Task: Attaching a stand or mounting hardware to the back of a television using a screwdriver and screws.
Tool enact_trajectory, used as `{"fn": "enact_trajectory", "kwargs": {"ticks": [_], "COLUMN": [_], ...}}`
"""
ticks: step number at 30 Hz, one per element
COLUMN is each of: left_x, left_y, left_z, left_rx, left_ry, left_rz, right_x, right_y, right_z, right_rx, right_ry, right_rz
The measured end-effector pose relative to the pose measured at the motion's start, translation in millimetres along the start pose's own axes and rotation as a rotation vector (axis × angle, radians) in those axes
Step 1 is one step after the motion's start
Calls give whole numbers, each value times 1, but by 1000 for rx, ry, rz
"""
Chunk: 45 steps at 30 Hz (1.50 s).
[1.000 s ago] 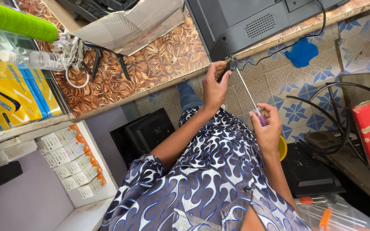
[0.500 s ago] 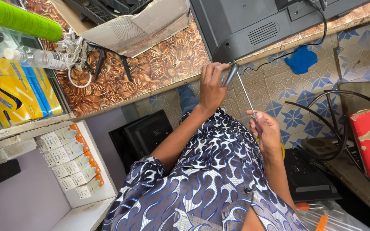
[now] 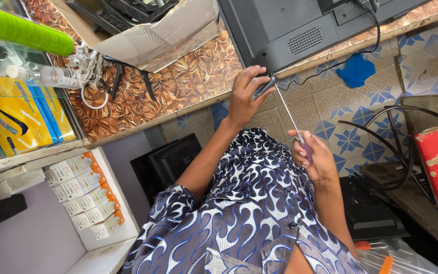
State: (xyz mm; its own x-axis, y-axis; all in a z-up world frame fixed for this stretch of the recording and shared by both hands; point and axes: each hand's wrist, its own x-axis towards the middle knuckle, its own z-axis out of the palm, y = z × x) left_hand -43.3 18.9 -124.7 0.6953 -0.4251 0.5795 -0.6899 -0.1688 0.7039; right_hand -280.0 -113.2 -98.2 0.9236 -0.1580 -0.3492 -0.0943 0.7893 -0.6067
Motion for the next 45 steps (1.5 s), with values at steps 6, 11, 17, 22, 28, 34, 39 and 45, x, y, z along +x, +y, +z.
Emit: {"fn": "enact_trajectory", "kwargs": {"ticks": [6, 11, 17, 22, 28, 34, 39, 45], "left_x": [-7, -1, 11, 19, 26, 28, 28, 29], "left_y": [2, 4, 11, 20, 27, 25, 24, 30], "left_z": [6, 5, -5, -8, -9, -11, -10, -14], "left_rx": [116, 40, 35, 112, 237, 208, 223, 193], "left_ry": [35, -55, -222, -290, -415, -412, -419, -408], "left_rz": [19, -97, -64, -38, -165, -137, -137, -145], "right_x": [3, 2, -4, -13, -16, -4, 0, 0], "right_y": [4, 5, -9, -17, -4, -15, -10, -11], "right_z": [-6, -3, 32, 72, 61, 58, 37, 45], "right_rx": [73, 65, -250, -887, -1621, -567, 34, -398], "right_ry": [24, 53, 222, 470, 336, 370, 133, 420], "right_rz": [9, 7, -1, -40, -433, 59, 102, 20]}}
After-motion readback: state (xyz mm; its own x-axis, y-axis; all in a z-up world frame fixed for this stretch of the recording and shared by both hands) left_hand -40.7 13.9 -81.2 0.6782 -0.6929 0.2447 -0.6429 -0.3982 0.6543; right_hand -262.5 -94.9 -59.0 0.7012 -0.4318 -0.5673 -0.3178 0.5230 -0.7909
